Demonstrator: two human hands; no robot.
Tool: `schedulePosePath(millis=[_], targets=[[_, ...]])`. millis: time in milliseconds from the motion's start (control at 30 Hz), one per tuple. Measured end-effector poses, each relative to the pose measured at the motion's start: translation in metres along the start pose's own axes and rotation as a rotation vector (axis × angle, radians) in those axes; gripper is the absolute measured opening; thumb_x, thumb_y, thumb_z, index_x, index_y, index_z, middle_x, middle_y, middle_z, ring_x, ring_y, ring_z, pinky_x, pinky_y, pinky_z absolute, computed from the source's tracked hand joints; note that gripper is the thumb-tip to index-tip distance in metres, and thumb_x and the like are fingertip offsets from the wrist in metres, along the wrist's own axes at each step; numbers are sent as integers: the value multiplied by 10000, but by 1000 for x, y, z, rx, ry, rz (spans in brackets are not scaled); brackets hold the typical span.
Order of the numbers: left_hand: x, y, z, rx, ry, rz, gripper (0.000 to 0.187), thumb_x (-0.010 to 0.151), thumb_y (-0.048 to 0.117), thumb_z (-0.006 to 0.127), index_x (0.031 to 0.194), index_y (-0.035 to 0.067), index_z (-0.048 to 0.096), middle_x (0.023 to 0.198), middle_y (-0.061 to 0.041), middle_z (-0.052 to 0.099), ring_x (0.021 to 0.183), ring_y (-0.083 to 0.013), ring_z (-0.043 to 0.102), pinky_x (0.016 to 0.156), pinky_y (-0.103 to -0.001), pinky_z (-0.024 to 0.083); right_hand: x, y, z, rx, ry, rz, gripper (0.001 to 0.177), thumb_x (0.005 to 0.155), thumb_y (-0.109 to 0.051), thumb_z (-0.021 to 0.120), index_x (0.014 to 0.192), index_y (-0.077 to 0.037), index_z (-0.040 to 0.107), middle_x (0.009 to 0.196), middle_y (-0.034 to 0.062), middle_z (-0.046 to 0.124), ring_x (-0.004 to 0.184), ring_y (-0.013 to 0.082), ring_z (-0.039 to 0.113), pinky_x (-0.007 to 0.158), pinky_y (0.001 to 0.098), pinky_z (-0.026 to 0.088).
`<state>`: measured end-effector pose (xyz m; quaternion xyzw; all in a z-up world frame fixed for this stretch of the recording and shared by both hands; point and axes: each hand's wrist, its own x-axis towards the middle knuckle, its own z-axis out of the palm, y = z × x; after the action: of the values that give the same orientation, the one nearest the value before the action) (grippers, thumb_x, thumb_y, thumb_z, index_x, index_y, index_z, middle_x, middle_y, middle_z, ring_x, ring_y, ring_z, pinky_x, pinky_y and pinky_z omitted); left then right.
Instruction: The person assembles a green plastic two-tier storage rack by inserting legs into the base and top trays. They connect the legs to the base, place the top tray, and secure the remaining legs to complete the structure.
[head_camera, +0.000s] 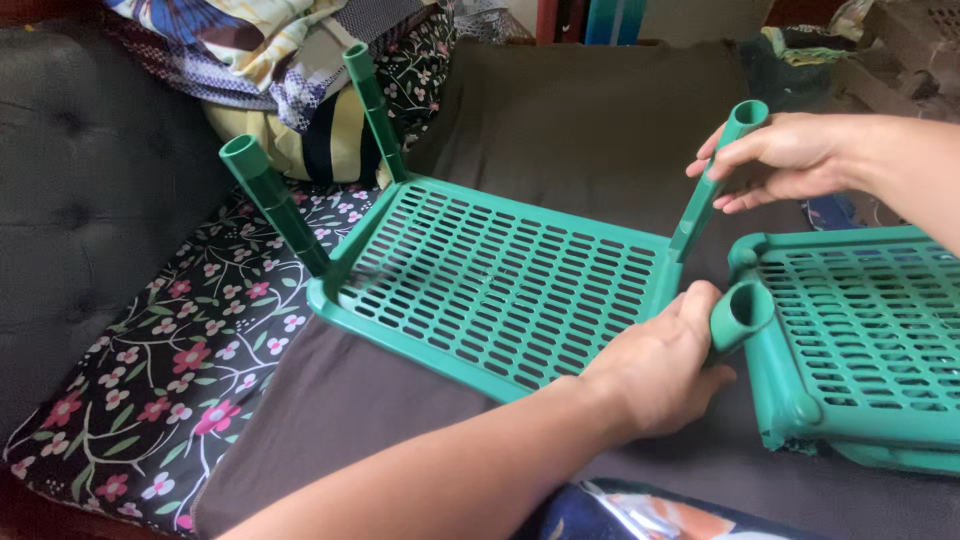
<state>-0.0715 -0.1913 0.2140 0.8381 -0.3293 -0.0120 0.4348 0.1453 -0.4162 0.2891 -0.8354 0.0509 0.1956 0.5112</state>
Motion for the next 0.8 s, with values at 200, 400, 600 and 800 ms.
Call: schedulePosePath(millis=[200,400,600,800], targets=[[36,1,2,62,-23,-179,536,874,245,706,1242,15,393,1143,-290,677,1073,-456,670,900,-511,534,21,7,6,146,137,153,330,902,-64,622,1223,-63,549,1529,215,468,1177,478,619,1012,583,540],[39,-31,-33,147,-41,-77,672,781,478,782,1244,40,567,1193,-206,678,1140,-375,652,951,-464,517,-47,-10,16,131,265,-114,352,961,-153,555,1302,-70,519,1524,197,486,1348,412,519,1069,606,457],[-43,-131,-203,635,638,5,407,819,219,881,1156,84,697,1139,-145,636,1099,-353,593,941,-464,484,-167,25,86,411,320,-236,468,1047,-279,447,1381,31,554,1272,198,665,1227,276,611,997,452,471],[-66,-208,-322,436,869,-435,934,692,142,944,1418,39,366,1261,-164,429,1130,-315,465,863,-392,529,-166,30,135,461,405,-396,247,1008,-177,602,1100,46,658,951,105,665,977,216,653,905,384,512]])
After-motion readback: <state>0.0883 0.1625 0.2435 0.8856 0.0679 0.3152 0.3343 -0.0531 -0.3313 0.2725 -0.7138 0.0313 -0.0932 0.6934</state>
